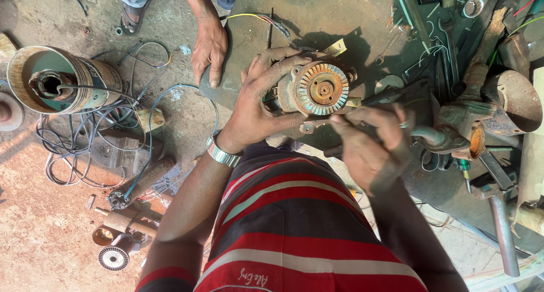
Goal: The person uses a metal file to scrape and clean the interior of a cylindrical metal housing and then files the surface of a stator assembly. The person holds the parts with one hand and files with the other, rotating the parts to access different areas.
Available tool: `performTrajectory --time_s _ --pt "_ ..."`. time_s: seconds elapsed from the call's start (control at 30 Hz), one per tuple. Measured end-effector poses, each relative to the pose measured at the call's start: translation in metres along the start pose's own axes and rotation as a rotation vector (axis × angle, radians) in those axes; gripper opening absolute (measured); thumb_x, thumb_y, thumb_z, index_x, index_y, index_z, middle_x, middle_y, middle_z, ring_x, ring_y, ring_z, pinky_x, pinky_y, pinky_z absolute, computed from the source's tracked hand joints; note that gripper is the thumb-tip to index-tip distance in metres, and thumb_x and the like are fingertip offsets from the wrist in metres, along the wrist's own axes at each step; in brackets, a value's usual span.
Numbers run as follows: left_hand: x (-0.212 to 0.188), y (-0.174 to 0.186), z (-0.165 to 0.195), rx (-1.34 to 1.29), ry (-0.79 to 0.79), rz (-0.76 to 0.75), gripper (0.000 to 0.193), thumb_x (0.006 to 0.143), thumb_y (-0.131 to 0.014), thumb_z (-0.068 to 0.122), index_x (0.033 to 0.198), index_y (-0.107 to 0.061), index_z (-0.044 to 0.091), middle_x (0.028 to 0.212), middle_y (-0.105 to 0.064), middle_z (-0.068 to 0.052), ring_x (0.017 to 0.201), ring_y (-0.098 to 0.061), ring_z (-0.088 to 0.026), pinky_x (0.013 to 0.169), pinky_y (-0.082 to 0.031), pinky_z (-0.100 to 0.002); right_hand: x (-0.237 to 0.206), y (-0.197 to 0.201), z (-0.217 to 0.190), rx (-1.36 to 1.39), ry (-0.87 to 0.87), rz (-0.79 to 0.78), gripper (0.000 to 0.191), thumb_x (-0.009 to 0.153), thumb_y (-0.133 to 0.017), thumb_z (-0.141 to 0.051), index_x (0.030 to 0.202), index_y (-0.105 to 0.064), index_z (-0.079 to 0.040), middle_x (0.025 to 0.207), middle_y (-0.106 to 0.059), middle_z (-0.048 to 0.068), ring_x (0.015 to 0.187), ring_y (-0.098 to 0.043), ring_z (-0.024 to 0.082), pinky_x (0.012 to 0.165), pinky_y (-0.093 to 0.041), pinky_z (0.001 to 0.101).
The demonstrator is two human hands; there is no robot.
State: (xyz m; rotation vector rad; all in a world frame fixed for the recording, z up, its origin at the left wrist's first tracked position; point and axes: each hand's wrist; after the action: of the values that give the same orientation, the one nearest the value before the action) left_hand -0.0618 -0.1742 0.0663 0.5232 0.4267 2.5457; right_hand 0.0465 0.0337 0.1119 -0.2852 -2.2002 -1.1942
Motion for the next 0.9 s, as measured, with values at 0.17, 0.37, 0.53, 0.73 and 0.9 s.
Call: performTrajectory --time_s 0.17,0.37,0.53,0.73,0.9 --pt "-0.001 -0.001 -0.001 -0.008 0.016 -0.004 0.082 0.077 -0.096 0.038 0.149 -0.058 0.021 0.154 -0.055 -0.005 0.148 -0.050 -0.027 0.126 -0.034 -0.048 0.001 0.000 0.002 -0.005 0.099 -0.094 0.019 0.083 -0.090 -0.005 0.098 -0.085 -0.015 0.101 -0.069 0.001 0.090 -0.058 0.017 0.082 -0.036 0.0372" --pt "-0.001 -0.001 -0.002 -0.021 0.017 -0.008 0.085 0.072 -0.096 0.038 0.146 -0.059 0.019 0.151 -0.054 -0.007 0.147 -0.048 -0.030 0.125 -0.029 -0.050 0.003 0.002 0.005 0.007 0.030 0.048 0.019 0.084 -0.088 -0.002 0.094 -0.081 -0.016 0.104 -0.072 -0.001 0.095 -0.065 0.013 0.091 -0.041 0.0392" --pt "0.000 0.000 -0.001 -0.018 0.013 -0.007 0.084 0.074 -0.096 0.037 0.147 -0.059 0.020 0.152 -0.054 -0.007 0.147 -0.049 -0.028 0.125 -0.031 -0.050 0.009 0.007 0.008 0.052 0.064 -0.052 0.022 0.083 -0.090 0.000 0.098 -0.083 -0.014 0.102 -0.070 0.002 0.093 -0.064 0.019 0.086 -0.043 0.0348" --pt "-0.001 -0.001 -0.001 -0.009 0.022 -0.003 0.083 0.075 -0.095 0.037 0.148 -0.059 0.019 0.153 -0.055 -0.006 0.147 -0.049 -0.028 0.126 -0.032 -0.048 0.010 0.007 0.009 0.045 0.079 -0.083 0.021 0.082 -0.090 -0.003 0.098 -0.084 -0.014 0.102 -0.069 0.002 0.091 -0.062 0.020 0.083 -0.040 0.0372" --pt "-0.001 -0.002 -0.001 -0.021 0.016 0.009 0.085 0.073 -0.095 0.037 0.147 -0.058 0.017 0.152 -0.054 -0.009 0.146 -0.048 -0.030 0.125 -0.031 -0.048 0.004 0.005 0.014 0.069 -0.013 -0.039 0.018 0.083 -0.086 -0.001 0.095 -0.082 -0.014 0.098 -0.069 0.004 0.090 -0.063 0.020 0.080 -0.047 0.0328"
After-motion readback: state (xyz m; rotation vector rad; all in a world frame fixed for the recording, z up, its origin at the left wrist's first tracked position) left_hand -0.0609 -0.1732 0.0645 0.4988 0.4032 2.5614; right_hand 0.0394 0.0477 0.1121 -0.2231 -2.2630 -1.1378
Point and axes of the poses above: each hand's wrist, its own x-axis towards the middle knuckle, its own y-axis out of the back of the hand, z = x × y
